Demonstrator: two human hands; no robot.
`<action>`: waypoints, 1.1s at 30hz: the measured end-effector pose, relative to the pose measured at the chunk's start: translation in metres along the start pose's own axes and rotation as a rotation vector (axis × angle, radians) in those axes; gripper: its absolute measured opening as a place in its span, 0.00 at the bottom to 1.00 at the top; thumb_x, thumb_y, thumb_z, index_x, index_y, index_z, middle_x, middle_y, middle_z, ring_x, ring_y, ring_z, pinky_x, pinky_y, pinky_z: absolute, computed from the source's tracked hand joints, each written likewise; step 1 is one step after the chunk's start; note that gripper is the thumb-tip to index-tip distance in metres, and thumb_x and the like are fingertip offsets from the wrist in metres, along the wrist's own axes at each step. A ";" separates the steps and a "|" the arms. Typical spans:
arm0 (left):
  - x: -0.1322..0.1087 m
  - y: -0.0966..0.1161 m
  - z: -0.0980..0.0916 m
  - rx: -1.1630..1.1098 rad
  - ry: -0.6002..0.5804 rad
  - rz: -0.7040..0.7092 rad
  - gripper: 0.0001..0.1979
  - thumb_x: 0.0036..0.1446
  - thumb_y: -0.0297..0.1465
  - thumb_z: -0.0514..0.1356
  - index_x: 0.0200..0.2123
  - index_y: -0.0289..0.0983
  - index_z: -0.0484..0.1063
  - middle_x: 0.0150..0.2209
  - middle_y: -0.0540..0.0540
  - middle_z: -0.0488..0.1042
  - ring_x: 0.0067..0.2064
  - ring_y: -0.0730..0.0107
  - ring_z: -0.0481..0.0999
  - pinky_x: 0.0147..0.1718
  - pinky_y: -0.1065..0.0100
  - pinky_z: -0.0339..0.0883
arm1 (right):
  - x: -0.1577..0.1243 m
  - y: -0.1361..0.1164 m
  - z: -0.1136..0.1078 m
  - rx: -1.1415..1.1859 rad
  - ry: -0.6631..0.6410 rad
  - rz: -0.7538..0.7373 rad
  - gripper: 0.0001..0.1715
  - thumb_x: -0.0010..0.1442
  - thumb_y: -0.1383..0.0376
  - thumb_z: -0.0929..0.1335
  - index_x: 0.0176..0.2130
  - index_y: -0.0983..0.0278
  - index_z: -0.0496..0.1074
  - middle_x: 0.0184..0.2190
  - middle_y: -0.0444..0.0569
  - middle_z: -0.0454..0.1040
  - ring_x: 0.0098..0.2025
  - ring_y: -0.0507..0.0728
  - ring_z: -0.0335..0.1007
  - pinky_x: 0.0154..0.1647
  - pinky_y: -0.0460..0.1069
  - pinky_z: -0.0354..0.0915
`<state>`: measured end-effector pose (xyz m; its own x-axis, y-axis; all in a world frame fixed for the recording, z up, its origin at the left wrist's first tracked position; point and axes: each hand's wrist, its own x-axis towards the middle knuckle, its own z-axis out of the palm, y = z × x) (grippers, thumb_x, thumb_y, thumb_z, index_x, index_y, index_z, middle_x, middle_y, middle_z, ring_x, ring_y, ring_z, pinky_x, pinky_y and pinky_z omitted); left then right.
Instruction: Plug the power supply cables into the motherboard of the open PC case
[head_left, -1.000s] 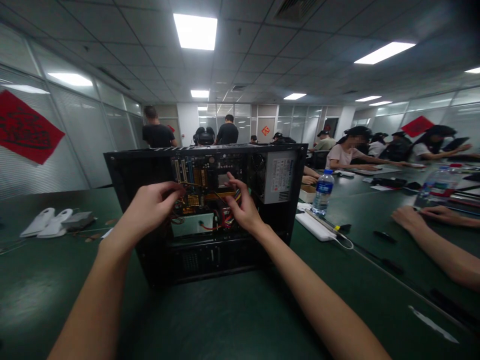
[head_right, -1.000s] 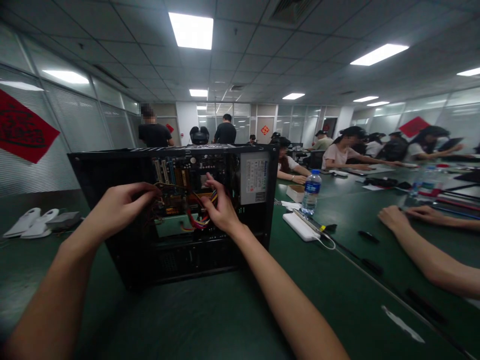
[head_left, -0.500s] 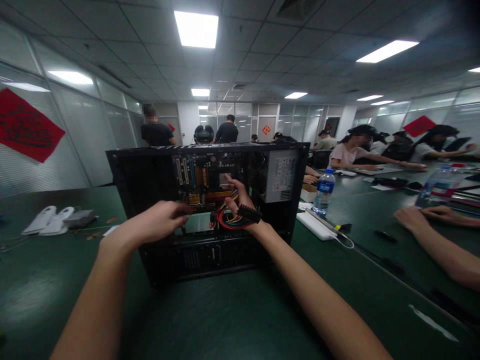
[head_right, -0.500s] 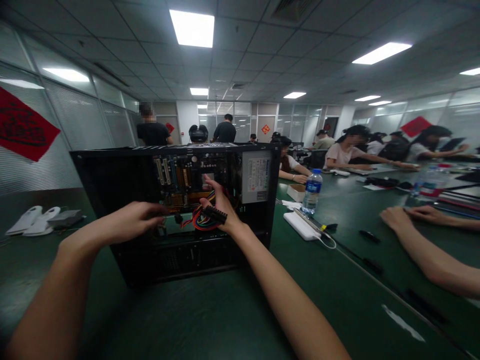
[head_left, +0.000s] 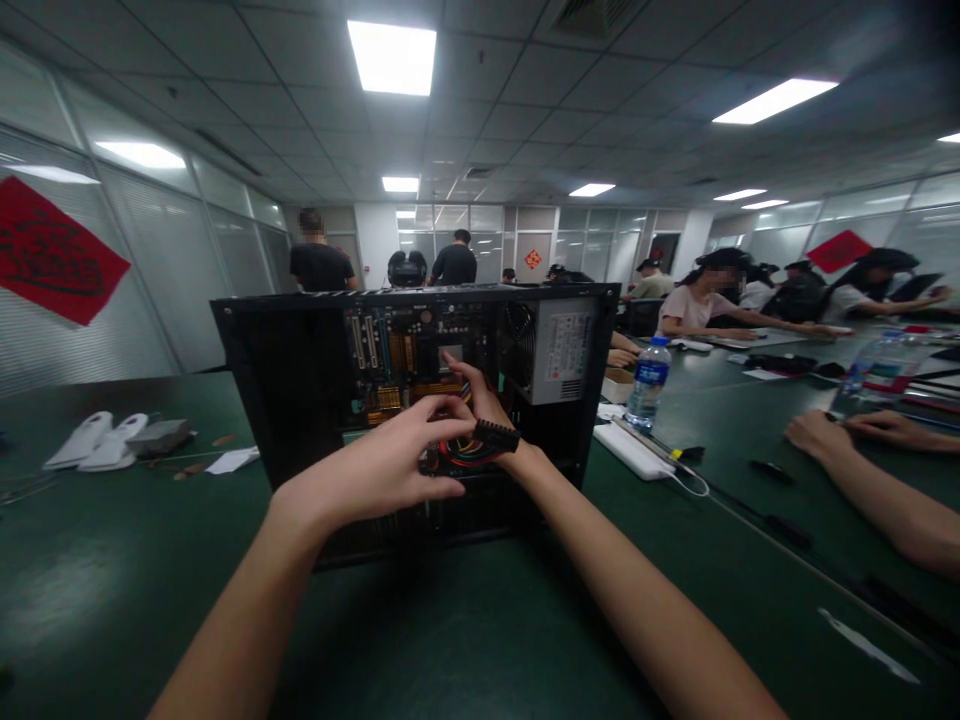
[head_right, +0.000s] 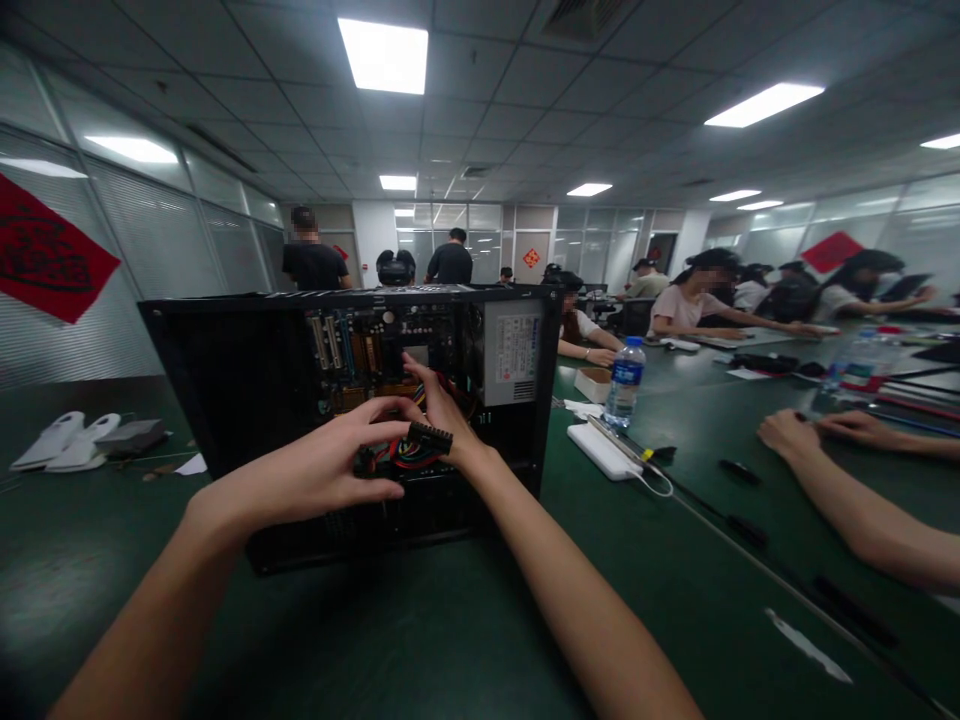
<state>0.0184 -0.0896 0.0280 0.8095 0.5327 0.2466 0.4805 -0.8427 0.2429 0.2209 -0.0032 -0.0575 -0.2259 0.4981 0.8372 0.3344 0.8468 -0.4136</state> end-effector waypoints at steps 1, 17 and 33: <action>0.003 0.001 0.003 -0.001 0.028 0.014 0.22 0.60 0.40 0.63 0.57 0.46 0.73 0.65 0.43 0.63 0.62 0.56 0.68 0.61 0.58 0.62 | 0.000 0.001 0.001 -0.003 0.009 -0.001 0.30 0.69 0.51 0.62 0.65 0.56 0.54 0.69 0.55 0.56 0.62 0.60 0.65 0.64 0.61 0.61; -0.003 0.005 -0.027 -0.051 0.243 -0.022 0.18 0.66 0.39 0.54 0.30 0.37 0.77 0.30 0.49 0.77 0.33 0.69 0.74 0.36 0.69 0.65 | 0.022 -0.095 -0.029 0.177 -0.037 0.286 0.38 0.68 0.39 0.54 0.28 0.65 0.69 0.17 0.40 0.60 0.21 0.49 0.55 0.25 0.46 0.55; -0.006 0.034 -0.025 -0.434 0.272 -0.049 0.16 0.64 0.41 0.58 0.47 0.38 0.78 0.44 0.44 0.81 0.44 0.60 0.79 0.44 0.64 0.75 | 0.025 -0.143 -0.064 0.295 0.083 0.324 0.23 0.57 0.47 0.72 0.30 0.64 0.72 0.27 0.44 0.72 0.28 0.51 0.65 0.28 0.46 0.64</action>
<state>0.0210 -0.1194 0.0580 0.6449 0.6203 0.4464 0.2847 -0.7371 0.6128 0.2262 -0.1240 0.0458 -0.0747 0.7399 0.6686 0.0976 0.6726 -0.7335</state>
